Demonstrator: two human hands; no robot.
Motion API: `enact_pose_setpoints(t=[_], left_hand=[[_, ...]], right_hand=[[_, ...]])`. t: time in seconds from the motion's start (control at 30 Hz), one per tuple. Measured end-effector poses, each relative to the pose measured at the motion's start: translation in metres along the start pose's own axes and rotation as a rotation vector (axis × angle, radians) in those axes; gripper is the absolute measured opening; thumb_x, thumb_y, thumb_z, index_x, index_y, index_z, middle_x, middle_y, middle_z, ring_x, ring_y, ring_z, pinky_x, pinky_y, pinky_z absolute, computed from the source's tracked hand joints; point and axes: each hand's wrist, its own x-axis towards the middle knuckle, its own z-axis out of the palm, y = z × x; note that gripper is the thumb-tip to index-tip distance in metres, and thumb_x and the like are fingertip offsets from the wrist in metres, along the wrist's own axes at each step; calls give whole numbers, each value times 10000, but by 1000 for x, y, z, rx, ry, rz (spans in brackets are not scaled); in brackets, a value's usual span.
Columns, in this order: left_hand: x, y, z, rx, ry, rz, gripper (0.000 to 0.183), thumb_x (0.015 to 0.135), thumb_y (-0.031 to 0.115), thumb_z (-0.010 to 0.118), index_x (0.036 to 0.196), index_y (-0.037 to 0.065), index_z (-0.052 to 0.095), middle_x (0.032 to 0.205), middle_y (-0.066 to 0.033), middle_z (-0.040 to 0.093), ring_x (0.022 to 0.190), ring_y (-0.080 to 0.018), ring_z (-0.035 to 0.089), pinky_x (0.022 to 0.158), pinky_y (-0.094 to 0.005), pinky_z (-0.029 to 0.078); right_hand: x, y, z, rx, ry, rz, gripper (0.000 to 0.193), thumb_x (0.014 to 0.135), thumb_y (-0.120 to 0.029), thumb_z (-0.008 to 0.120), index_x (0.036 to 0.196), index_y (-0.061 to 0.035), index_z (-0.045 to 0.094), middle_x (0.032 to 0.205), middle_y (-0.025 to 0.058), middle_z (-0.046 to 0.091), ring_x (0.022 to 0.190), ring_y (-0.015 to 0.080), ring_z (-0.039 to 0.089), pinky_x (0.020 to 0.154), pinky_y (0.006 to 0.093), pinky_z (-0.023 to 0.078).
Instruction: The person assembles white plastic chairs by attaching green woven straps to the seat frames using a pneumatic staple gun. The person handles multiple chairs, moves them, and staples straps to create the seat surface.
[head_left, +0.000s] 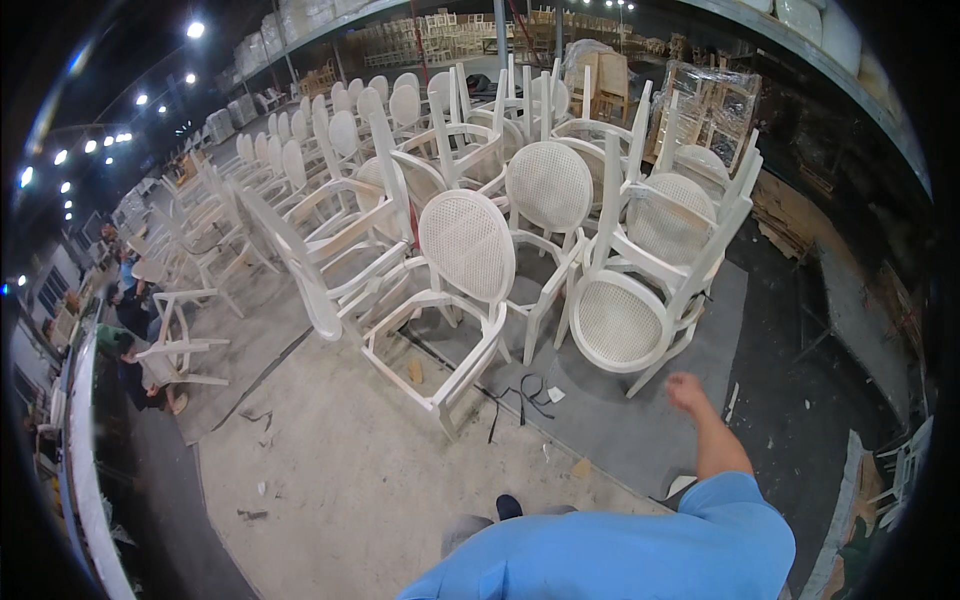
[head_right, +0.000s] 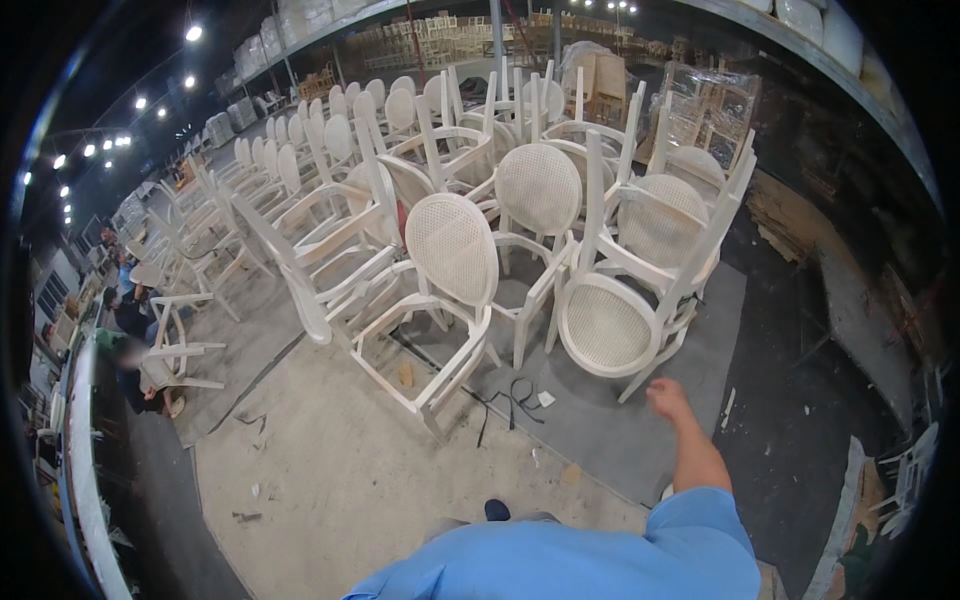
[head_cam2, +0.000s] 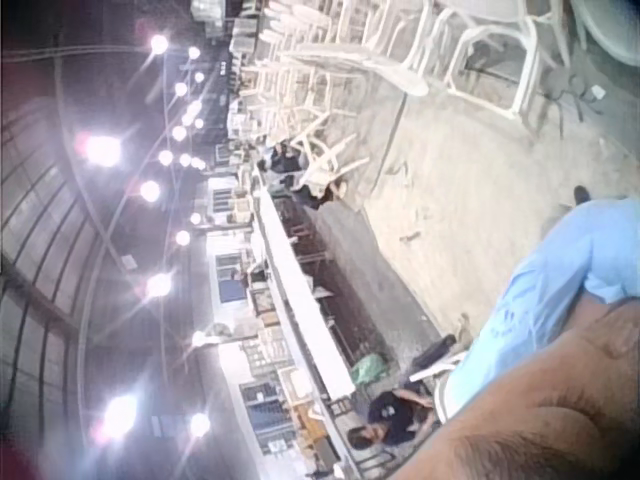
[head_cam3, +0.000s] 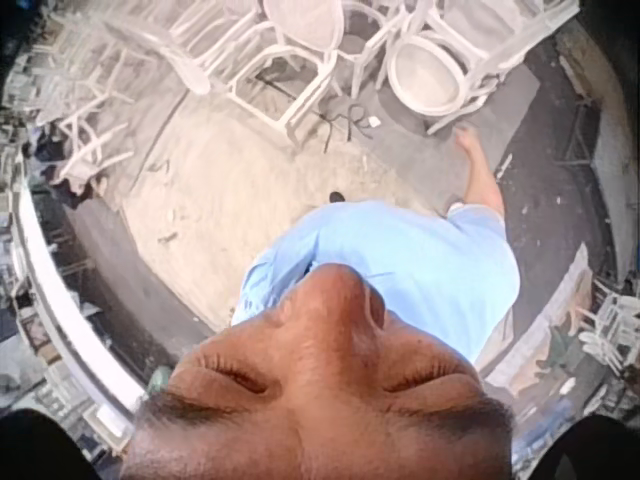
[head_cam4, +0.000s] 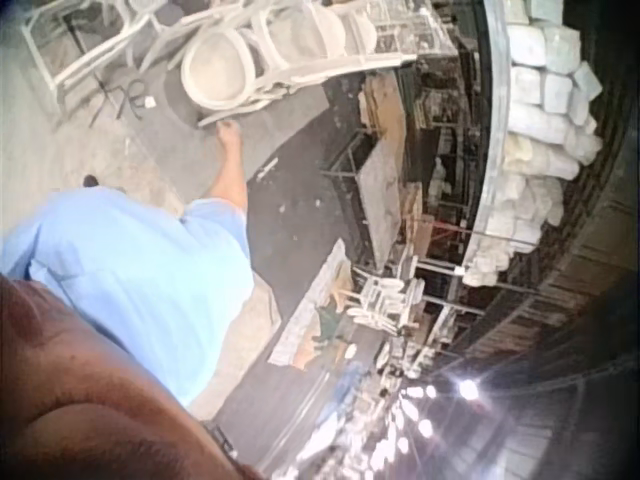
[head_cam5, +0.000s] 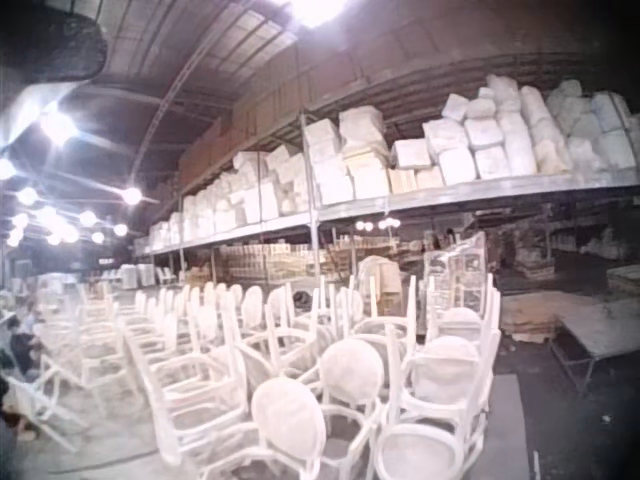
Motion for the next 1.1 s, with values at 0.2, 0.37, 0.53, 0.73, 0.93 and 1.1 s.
enact_pose_setpoints(t=[0.2, 0.37, 0.53, 0.73, 0.93, 1.1], left_hand=[[85, 82, -1, 70, -108, 55, 284, 910, 217, 563, 1111, 26, 624, 938, -132, 675, 736, -261, 681, 547, -377, 514], [133, 121, -52, 308, -79, 202, 273, 911, 210, 565, 1102, 22, 622, 934, -134, 672, 734, -269, 680, 538, -375, 515], [176, 211, -128, -398, 166, -53, 234, 919, 210, 570, 1027, 9, 622, 879, -130, 655, 705, -255, 652, 517, -355, 512], [195, 298, -142, -430, 305, 111, 429, 960, 285, 580, 1329, 67, 558, 1058, -111, 699, 744, -212, 690, 584, -335, 510], [183, 307, -47, -415, 27, -70, 285, 948, 235, 582, 1161, 70, 675, 1016, -96, 712, 844, -234, 689, 661, -362, 528], [181, 259, -16, 297, 238, 494, 384, 922, 330, 610, 1117, 14, 706, 1042, -181, 721, 934, -318, 694, 852, -395, 533]], right_hand=[[45, -143, -10, -55, 174, -216, 410, 891, -188, 687, 1252, 3, 645, 983, 111, 710, 739, 195, 677, 656, 334, 553], [79, -167, 63, 96, 59, -16, 321, 944, -198, 619, 1215, -28, 645, 977, 87, 694, 735, 202, 674, 594, 340, 537], [98, -164, 170, -31, -177, 77, 122, 911, -61, 534, 873, -79, 648, 764, 22, 601, 647, 166, 595, 549, 340, 513], [109, -147, 283, -271, -637, 228, 409, 930, -226, 670, 1303, -69, 613, 1048, 116, 716, 808, 253, 718, 626, 403, 540], [151, -164, 326, -511, -906, -45, 325, 910, -209, 651, 1208, -79, 650, 967, 93, 706, 777, 249, 702, 592, 405, 514], [191, -207, 345, -335, -595, 238, 239, 917, -232, 641, 1078, -58, 666, 875, 92, 663, 705, 252, 662, 520, 412, 480]])
